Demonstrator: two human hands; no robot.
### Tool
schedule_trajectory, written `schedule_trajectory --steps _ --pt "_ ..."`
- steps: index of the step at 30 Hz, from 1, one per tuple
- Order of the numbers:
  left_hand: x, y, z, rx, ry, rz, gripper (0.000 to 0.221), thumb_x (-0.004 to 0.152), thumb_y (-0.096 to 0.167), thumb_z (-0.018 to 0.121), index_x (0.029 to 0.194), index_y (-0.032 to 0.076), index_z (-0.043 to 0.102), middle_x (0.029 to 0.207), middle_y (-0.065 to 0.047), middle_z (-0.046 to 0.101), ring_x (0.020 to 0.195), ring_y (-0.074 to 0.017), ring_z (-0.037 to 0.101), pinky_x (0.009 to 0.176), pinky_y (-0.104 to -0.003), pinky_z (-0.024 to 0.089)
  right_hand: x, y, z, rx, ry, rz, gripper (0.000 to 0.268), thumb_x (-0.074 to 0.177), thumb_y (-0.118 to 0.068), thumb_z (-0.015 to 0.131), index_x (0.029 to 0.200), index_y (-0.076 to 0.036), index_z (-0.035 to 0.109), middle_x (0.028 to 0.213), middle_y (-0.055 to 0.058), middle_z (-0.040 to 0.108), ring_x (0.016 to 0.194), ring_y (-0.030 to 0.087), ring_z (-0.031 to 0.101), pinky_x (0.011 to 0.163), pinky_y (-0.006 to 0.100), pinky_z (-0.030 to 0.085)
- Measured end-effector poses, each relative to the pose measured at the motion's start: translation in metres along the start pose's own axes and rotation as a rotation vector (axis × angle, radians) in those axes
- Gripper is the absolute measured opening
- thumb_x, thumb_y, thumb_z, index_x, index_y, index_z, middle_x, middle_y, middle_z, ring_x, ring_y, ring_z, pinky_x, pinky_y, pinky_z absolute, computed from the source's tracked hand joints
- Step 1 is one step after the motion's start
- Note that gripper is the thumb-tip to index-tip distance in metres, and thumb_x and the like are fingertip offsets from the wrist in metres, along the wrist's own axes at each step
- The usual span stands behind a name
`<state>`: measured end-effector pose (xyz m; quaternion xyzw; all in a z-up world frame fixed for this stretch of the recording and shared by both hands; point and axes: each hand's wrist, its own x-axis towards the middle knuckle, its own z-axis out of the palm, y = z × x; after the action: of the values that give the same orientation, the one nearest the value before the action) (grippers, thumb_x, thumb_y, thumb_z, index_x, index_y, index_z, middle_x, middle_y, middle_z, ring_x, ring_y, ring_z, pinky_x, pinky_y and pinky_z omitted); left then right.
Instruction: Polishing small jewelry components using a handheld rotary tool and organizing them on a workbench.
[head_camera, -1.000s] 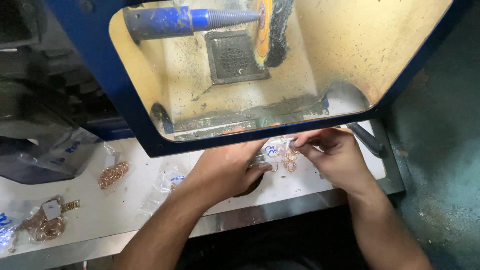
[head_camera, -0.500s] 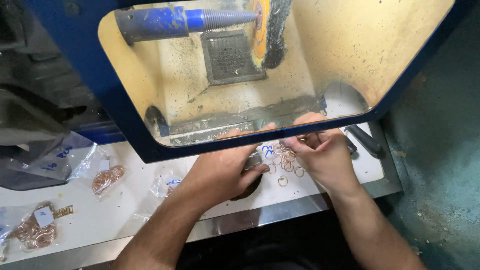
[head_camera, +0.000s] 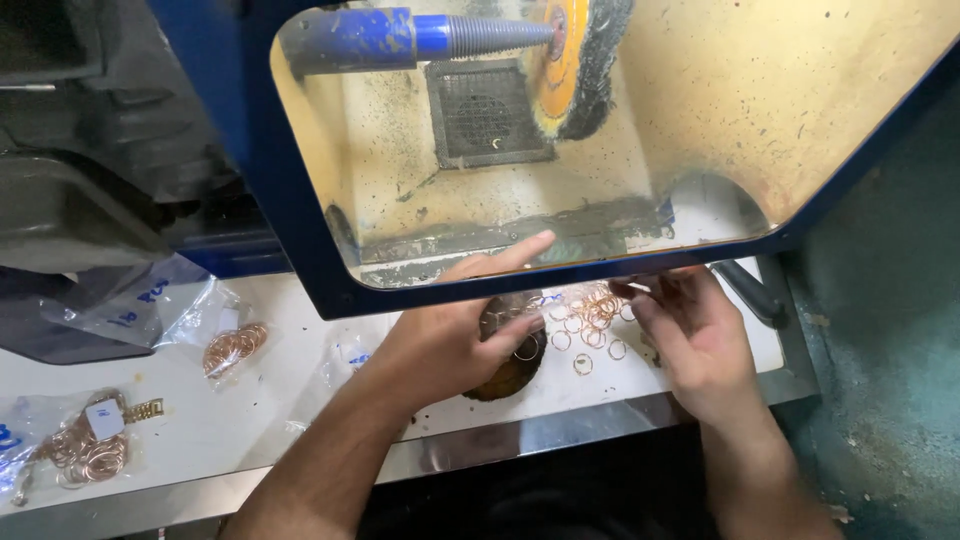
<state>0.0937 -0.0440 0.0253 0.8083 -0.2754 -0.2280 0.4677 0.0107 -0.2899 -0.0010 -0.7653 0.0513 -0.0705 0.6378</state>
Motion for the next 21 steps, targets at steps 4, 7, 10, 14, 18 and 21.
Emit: schedule_trajectory --steps 4,7,10,14,18,21 --pt "0.001 -0.012 -0.001 -0.152 0.09 0.095 0.073 0.092 0.017 0.074 0.155 0.025 0.04 0.129 -0.012 0.07 0.115 -0.0214 0.067 0.099 -0.035 0.053 -0.015 0.001 -0.017 -0.594 -0.088 -0.296 0.048 0.085 -0.016 0.08 0.127 -0.007 0.058 0.126 0.01 0.06 0.123 0.025 0.061 0.111 0.036 0.048" --pt "0.001 -0.016 -0.001 -0.139 0.179 0.217 0.07 0.091 0.016 0.076 0.152 0.011 0.042 0.146 -0.016 0.062 0.131 -0.0281 0.063 0.113 -0.045 0.048 -0.024 0.004 -0.009 -0.592 -0.317 -0.052 0.068 0.078 -0.025 0.083 0.139 -0.022 0.051 0.154 0.012 0.037 0.146 0.031 0.042 0.099 0.04 0.066" --pt "-0.001 -0.022 0.001 -0.113 0.249 0.347 0.068 0.095 0.014 0.077 0.153 0.014 0.041 0.126 -0.013 0.071 0.12 -0.0257 0.07 0.104 -0.04 0.057 -0.017 0.02 -0.003 -0.888 -0.403 -0.263 0.083 0.075 -0.044 0.087 0.145 -0.015 0.052 0.16 0.016 0.041 0.15 0.038 0.036 0.117 0.052 0.034" --pt "0.002 -0.016 0.002 -0.064 0.216 0.31 0.068 0.092 0.008 0.076 0.151 0.013 0.044 0.129 -0.011 0.071 0.124 -0.0252 0.067 0.108 -0.039 0.05 -0.001 0.021 0.001 -0.961 -0.429 -0.393 0.073 0.081 -0.043 0.083 0.144 -0.015 0.056 0.14 0.013 0.052 0.13 0.036 0.049 0.105 0.048 0.043" --pt "0.007 -0.014 0.005 -0.002 0.18 0.262 0.062 0.091 0.013 0.073 0.149 0.013 0.048 0.127 -0.007 0.07 0.118 -0.0233 0.065 0.104 -0.036 0.047 0.008 0.02 0.0 -0.957 -0.379 -0.487 0.046 0.089 -0.039 0.077 0.129 -0.02 0.067 0.124 0.005 0.063 0.112 0.028 0.058 0.094 0.041 0.048" --pt "0.009 -0.011 0.005 0.024 0.136 0.228 0.064 0.091 0.015 0.073 0.15 0.015 0.047 0.123 -0.005 0.07 0.116 -0.0224 0.064 0.102 -0.036 0.046 0.008 0.029 -0.007 -0.964 -0.366 -0.417 0.046 0.085 -0.039 0.081 0.124 -0.021 0.067 0.121 0.006 0.061 0.109 0.03 0.058 0.093 0.043 0.047"
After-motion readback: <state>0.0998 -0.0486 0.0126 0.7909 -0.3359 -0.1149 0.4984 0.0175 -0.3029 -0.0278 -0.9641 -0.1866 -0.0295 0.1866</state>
